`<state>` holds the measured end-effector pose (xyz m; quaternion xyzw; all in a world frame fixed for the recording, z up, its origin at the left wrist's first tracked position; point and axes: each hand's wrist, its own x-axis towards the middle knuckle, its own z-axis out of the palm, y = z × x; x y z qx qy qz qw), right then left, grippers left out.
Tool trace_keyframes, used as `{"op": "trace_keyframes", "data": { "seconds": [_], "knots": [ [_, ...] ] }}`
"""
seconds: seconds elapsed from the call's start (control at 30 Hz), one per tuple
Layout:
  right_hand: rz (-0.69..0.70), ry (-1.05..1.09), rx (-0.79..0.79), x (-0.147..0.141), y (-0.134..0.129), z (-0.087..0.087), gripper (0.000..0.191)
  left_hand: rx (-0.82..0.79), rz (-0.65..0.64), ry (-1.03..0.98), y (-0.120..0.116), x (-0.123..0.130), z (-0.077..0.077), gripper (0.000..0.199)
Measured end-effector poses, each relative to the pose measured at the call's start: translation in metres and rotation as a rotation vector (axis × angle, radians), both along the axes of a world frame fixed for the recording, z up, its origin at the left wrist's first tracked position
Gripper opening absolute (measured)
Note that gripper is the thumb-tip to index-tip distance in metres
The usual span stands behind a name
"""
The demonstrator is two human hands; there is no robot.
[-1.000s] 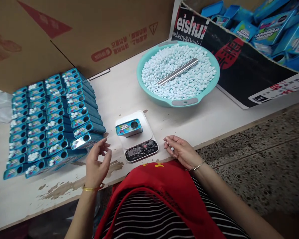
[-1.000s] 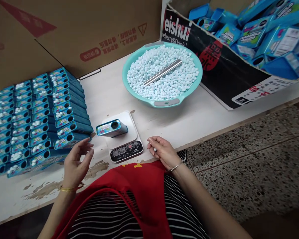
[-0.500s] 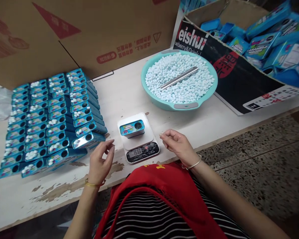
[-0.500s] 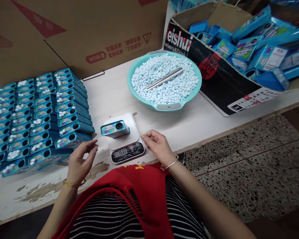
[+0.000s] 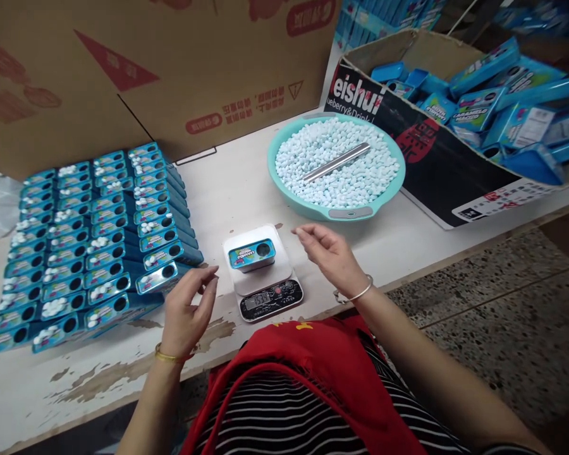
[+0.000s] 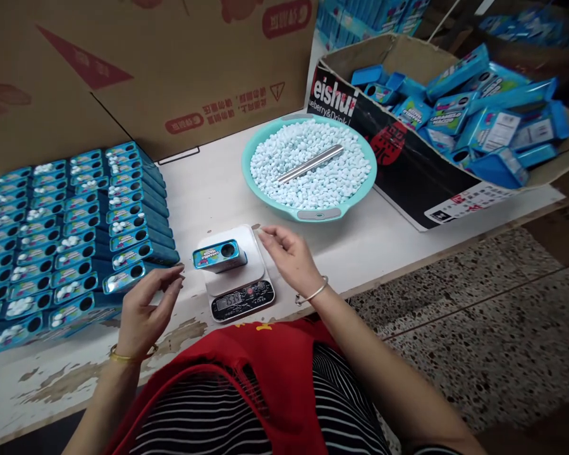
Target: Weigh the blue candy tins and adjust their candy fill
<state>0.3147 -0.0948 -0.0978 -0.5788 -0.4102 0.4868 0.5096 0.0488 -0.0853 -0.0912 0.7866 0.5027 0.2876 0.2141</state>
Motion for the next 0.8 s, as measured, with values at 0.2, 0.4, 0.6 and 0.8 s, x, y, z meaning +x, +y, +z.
{"op": "trace_keyframes", "data": {
  "seconds": [0.2,0.4,0.6,0.8],
  "knots": [
    [0.073,-0.114,-0.257,0.024,-0.047,-0.051,0.037,-0.226,0.064,0.069,-0.004,-0.003,-0.026,0.030],
    [0.492,-0.394,-0.375,0.020,-0.070,-0.055,0.023,-0.626,0.158,-0.012,-0.026,-0.005,-0.056,0.033],
    [0.587,-0.441,-0.414,0.011,-0.064,-0.049,0.018,-0.739,0.180,-0.160,-0.032,0.009,-0.063,0.030],
    [0.529,-0.468,-0.382,0.008,-0.051,-0.049,0.015,-0.620,0.148,-0.062,-0.016,0.011,-0.062,0.029]
  ]
}}
